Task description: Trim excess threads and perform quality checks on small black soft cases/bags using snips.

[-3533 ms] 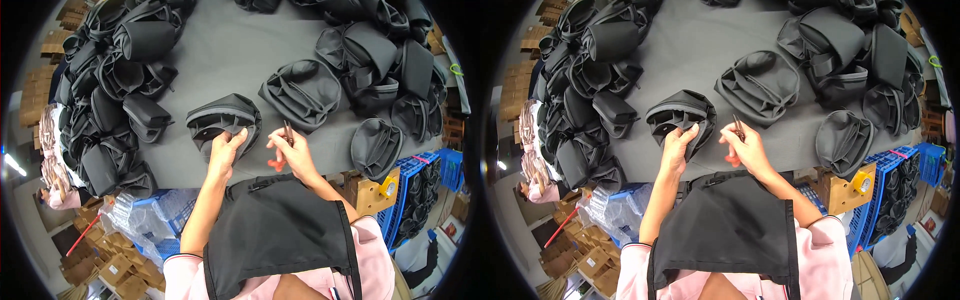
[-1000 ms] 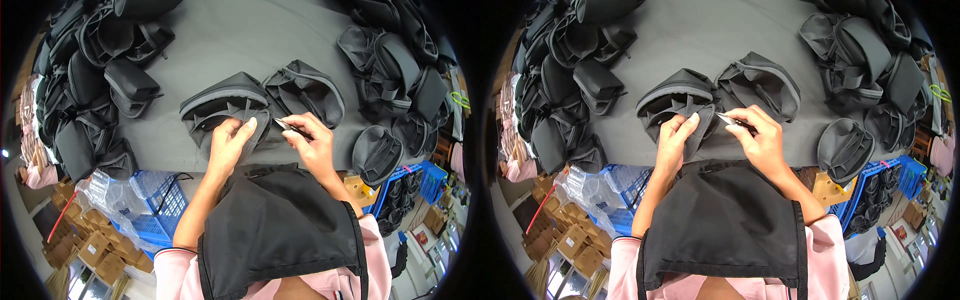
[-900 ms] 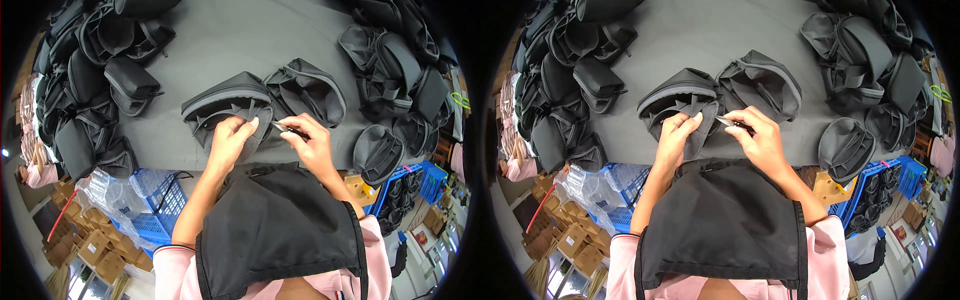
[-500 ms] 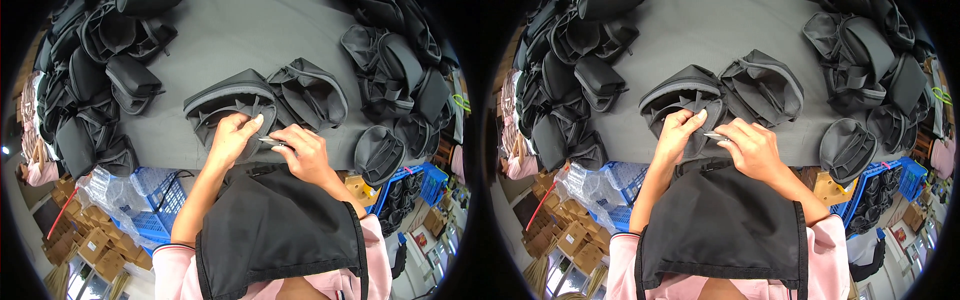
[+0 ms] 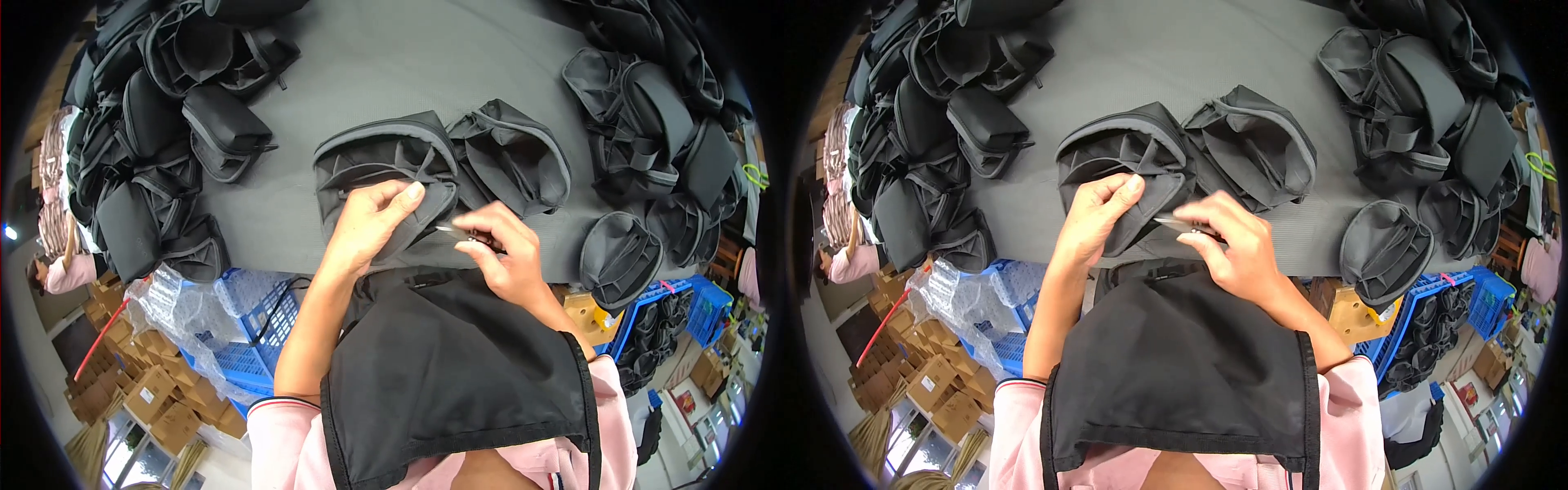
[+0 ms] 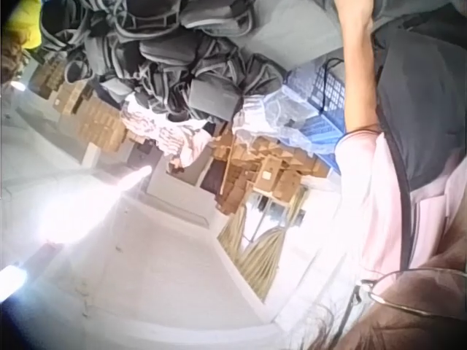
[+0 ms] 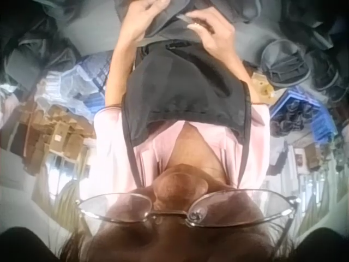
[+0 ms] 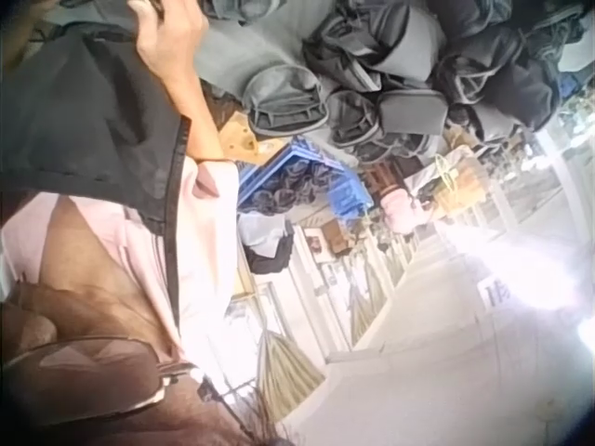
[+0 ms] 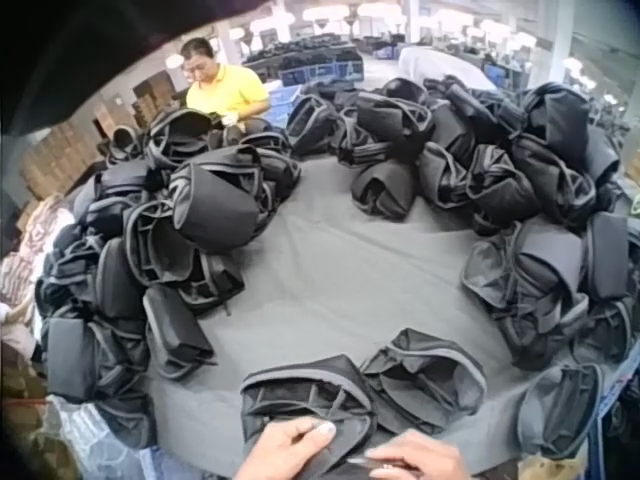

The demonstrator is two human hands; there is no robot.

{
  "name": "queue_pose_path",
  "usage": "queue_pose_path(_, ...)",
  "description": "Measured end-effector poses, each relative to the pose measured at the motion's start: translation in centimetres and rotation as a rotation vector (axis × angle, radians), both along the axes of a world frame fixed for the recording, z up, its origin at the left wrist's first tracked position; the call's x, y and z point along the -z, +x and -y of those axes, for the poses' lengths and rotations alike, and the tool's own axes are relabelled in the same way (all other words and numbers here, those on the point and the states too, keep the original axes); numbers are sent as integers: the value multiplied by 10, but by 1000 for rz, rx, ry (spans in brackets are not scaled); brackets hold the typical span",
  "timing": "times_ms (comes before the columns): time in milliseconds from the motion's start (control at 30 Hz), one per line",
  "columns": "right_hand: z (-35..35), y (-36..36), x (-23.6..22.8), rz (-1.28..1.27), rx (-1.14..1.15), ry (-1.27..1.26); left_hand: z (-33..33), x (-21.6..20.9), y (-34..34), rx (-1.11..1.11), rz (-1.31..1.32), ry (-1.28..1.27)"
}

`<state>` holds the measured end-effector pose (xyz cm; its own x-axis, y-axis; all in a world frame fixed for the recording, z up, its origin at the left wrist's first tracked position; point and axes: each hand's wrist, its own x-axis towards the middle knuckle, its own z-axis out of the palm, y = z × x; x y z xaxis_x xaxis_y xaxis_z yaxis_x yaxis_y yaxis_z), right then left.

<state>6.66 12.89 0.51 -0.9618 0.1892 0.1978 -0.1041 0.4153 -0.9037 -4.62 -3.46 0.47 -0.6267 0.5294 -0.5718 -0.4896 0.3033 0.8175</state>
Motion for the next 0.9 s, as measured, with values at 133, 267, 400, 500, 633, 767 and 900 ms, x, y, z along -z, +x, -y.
queue_pose_path(133,10,-17,17,88,6,-160,15,-13,19,56,-187,89)
queue_pose_path(267,20,-20,41,-10,-1,-142,13,-23,43,107,-913,-320)
queue_pose_path(400,19,-13,47,-21,-67,30,28,7,63,-55,-841,-263)
queue_pose_path(500,6,-9,48,105,-304,47,34,10,62,14,-602,-290)
queue_pose_path(633,-15,-18,40,268,-579,-124,36,9,51,320,-219,-39)
queue_pose_path(767,-18,-19,52,342,-505,-411,33,12,52,241,257,202)
queue_pose_path(900,7,11,34,286,168,-215,24,16,60,37,344,311)
